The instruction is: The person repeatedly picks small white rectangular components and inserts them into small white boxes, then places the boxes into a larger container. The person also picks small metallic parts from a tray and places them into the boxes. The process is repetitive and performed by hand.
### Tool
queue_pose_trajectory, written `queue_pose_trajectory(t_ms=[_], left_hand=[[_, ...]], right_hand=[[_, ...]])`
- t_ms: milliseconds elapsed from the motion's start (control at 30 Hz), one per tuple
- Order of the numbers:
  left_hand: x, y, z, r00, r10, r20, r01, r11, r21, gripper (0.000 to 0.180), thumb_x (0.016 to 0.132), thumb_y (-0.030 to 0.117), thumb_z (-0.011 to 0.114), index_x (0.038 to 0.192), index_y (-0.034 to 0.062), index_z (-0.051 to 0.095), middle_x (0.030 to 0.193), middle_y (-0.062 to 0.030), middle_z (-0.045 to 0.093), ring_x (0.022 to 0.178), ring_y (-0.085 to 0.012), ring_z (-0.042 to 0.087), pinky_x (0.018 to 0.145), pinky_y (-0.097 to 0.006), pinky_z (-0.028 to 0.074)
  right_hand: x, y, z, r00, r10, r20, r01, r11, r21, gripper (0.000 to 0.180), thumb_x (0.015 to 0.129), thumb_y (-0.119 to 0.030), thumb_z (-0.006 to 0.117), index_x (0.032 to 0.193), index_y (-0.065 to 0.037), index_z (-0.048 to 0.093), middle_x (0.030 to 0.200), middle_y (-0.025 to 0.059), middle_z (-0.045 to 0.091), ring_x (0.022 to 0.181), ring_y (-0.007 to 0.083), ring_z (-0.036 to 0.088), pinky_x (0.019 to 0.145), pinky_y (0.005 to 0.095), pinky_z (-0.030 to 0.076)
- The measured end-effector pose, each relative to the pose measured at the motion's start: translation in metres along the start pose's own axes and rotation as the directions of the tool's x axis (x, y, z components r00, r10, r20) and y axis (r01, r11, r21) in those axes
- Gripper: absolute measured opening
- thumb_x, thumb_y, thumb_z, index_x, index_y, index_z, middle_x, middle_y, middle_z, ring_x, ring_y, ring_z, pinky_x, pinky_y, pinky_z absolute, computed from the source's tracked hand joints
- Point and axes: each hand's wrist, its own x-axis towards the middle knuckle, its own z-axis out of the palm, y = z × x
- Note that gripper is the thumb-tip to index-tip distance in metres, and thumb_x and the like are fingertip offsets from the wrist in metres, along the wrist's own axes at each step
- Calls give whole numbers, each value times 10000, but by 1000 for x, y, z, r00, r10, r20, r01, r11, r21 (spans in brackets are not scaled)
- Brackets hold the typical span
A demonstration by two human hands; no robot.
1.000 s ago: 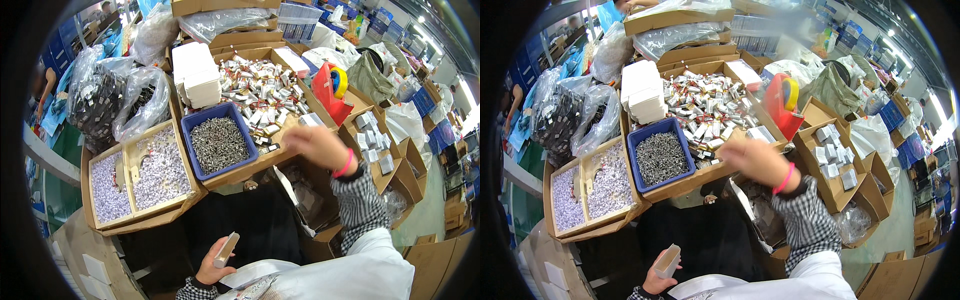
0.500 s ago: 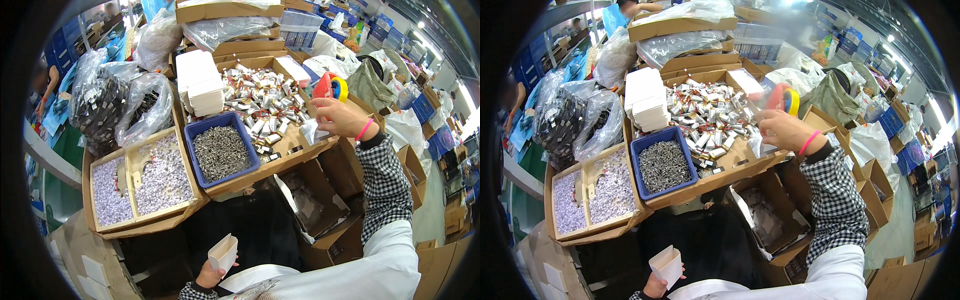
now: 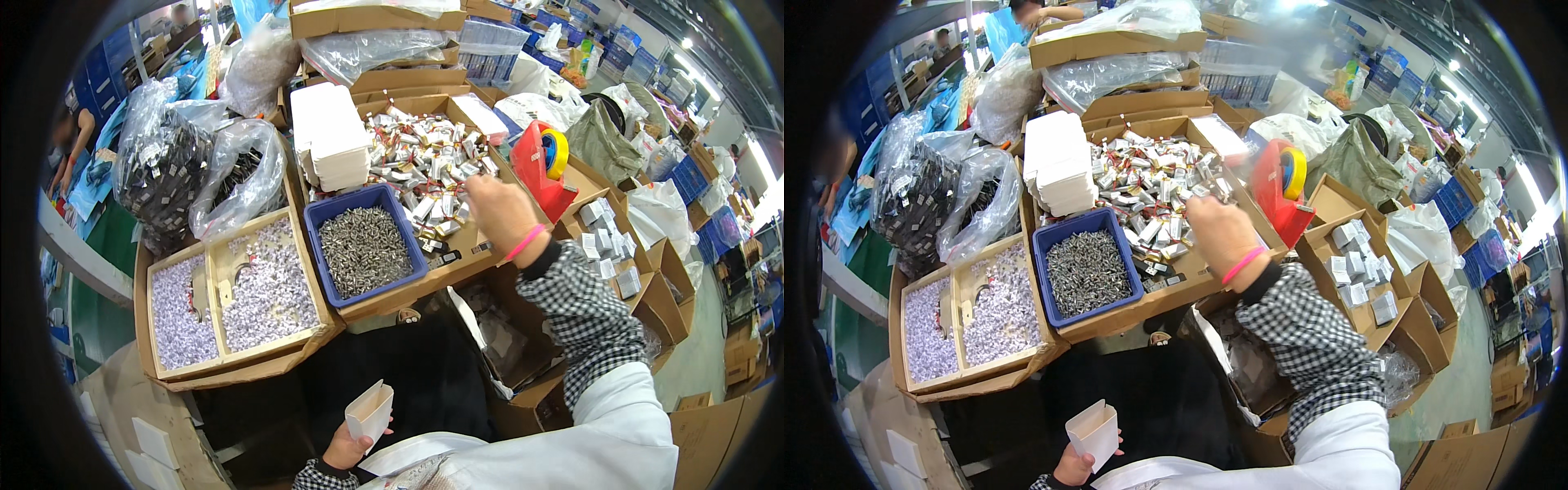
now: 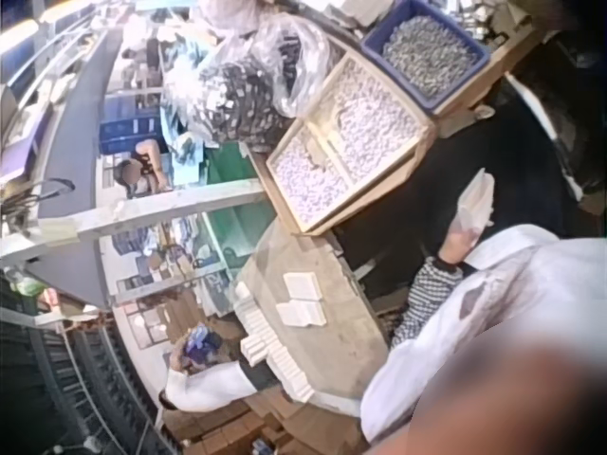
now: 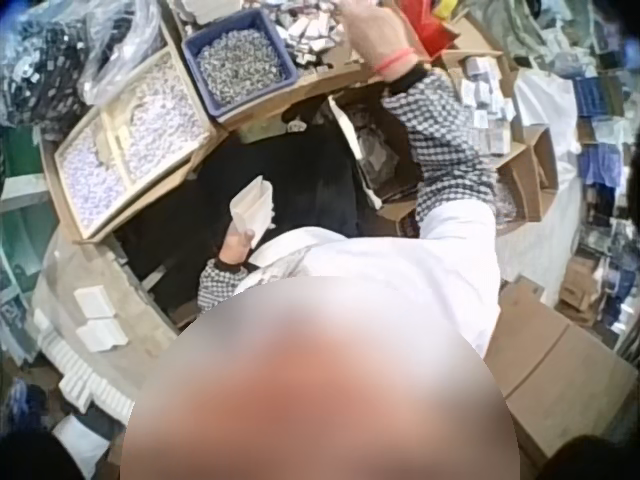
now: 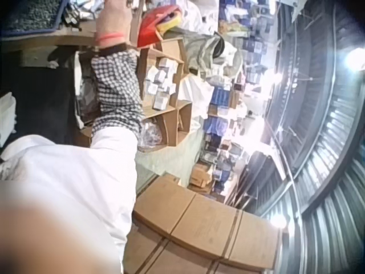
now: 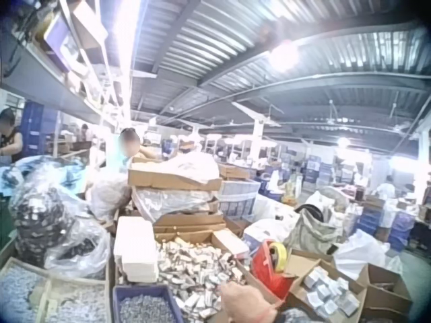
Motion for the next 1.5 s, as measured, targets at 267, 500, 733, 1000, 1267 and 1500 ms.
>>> queue_pose_trajectory(t_ms=[267,500,733,1000,1267,1500], left_hand=[[-10,4,-6,998,15,-63,-18,999,-36,981,728,561,712,1386,-28,285,1274,-168,473,1126,-247,519,903,-386,492],[-13,10,-7,996,31,-85,-35,999,-37,1018,708,602,706,1385,-31,285,1264,-161,478,1117,-241,522,893,-378,495],[-15,4,-11,994,65,-89,-69,997,-38,987,728,580,702,1383,-31,288,1250,-155,483,1113,-239,524,888,-384,496],[-9,5,-11,996,38,-77,-39,999,-16,956,748,556,698,1391,-17,284,1266,-155,473,1123,-245,520,900,-394,490],[-13,0,-13,995,48,-89,-51,998,-33,948,752,556,696,1387,-19,290,1277,-157,464,1131,-245,512,906,-395,486],[-9,10,-4,995,44,-92,-46,999,-21,948,757,559,690,1385,-25,285,1268,-157,467,1129,-246,513,908,-396,484]], right_hand=[[-2,-10,18,968,-150,203,138,988,72,123,785,-73,551,867,-40,637,839,197,621,773,334,650,675,409,525],[4,-8,19,944,-170,284,180,984,-10,87,786,-51,554,812,6,614,975,203,556,770,349,644,689,408,531],[7,4,-6,941,-217,260,230,973,-19,100,741,-60,553,761,-7,634,785,159,638,777,309,643,692,406,520],[12,-31,-11,877,-378,297,390,920,20,97,713,-58,591,698,-8,672,775,171,646,716,296,661,645,366,546],[20,-56,-4,821,-405,402,422,905,49,111,737,-85,597,730,-16,684,788,178,652,765,317,663,690,375,540],[26,-50,0,826,-359,434,280,930,236,188,752,-138,613,910,-35,617,807,197,646,816,361,638,737,440,502]])
